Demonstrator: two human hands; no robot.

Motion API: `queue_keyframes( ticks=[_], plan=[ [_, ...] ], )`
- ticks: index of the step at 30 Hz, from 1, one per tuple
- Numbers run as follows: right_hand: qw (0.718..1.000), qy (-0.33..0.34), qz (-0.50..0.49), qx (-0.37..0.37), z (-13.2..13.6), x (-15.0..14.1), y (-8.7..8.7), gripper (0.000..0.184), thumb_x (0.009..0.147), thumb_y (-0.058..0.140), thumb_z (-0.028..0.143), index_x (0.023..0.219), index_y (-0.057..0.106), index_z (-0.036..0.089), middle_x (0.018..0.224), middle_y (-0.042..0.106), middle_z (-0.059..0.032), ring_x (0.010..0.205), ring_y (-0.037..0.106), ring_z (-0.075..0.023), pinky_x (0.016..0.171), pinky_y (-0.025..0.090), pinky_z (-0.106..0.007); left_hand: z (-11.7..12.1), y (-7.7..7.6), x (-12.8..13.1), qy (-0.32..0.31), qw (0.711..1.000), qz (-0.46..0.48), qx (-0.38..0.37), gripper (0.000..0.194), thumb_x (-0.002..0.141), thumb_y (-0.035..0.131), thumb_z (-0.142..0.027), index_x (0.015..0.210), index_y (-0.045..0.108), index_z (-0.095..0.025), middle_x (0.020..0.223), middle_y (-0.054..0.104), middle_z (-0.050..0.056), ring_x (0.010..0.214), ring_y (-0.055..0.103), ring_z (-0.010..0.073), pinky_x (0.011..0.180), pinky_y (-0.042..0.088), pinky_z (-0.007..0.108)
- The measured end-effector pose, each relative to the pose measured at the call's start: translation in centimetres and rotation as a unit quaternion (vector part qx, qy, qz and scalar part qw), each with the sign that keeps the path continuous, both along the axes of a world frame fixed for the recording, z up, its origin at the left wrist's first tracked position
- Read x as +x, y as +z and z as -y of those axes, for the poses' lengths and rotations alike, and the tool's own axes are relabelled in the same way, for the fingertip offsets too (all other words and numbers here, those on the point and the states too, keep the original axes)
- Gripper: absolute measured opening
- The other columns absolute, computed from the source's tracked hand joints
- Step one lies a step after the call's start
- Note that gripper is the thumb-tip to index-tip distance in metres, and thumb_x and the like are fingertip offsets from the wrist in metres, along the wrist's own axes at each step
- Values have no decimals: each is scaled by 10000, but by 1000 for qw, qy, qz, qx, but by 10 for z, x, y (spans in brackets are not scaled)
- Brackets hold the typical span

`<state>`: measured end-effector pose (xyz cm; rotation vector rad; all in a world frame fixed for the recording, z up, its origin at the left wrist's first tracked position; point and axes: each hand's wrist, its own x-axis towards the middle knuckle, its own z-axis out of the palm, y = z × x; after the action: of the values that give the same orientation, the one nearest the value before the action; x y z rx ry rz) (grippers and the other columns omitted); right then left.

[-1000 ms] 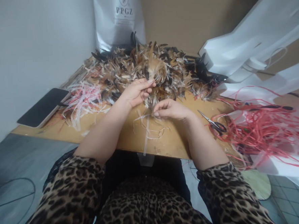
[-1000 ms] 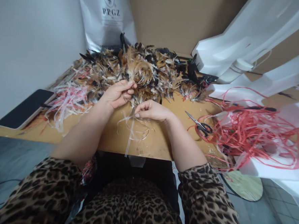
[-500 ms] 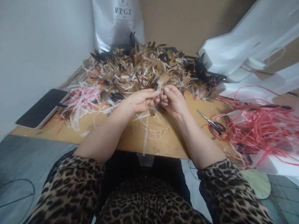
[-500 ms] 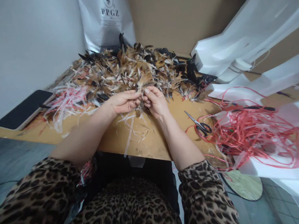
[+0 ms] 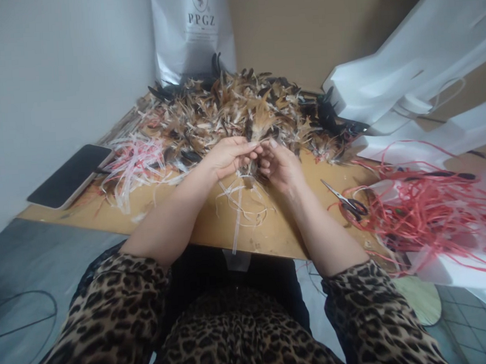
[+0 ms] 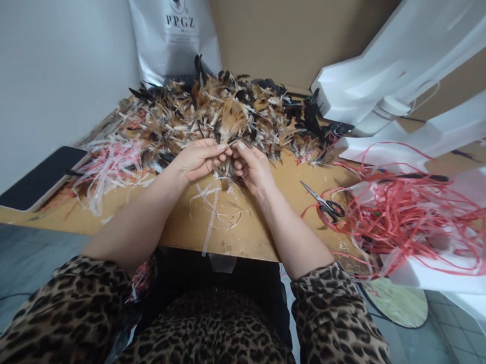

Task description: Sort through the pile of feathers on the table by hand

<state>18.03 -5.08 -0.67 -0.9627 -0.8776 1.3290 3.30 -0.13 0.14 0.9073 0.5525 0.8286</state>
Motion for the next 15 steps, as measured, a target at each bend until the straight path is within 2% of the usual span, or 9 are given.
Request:
queue_keyframes(
  ticks=[3, 7, 10, 15],
  plan=[
    [1000, 0, 27, -11, 0, -1, -1, 471, 592, 821, 557, 742, 587, 177, 636, 569, 47, 477, 366, -32, 414, 244, -197, 2, 0, 1, 14, 998, -35, 47, 99, 831, 684, -90, 736, 690, -62, 717, 716, 57, 553, 623, 33, 551, 477, 121],
    [1000, -6, 28, -10, -1, -1, -3, 472, 561, 839, 521, 672, 531, 182, 577, 541, 57, 464, 337, -31, 410, 223, -192, 4, 0, 2, -8, 995, -75, 71, 87, 785, 737, -103, 726, 688, -61, 695, 717, 59, 525, 619, 41, 530, 466, 138],
    [999, -25, 29, -3, -1, 0, -3, 456, 561, 844, 483, 693, 519, 190, 559, 511, 76, 451, 324, -29, 409, 216, -185, 3, -1, 3, -14, 996, -65, 54, 84, 793, 734, -114, 744, 687, -64, 730, 731, 70, 564, 649, 55, 546, 480, 146],
    [995, -84, 43, 21, -1, 2, 0, 465, 540, 855, 485, 711, 525, 204, 510, 449, 93, 442, 326, -35, 416, 207, -189, -2, -7, 3, 10, 999, -43, -11, 70, 836, 689, -106, 780, 669, -69, 769, 743, 83, 602, 671, 62, 574, 499, 151]
  ],
)
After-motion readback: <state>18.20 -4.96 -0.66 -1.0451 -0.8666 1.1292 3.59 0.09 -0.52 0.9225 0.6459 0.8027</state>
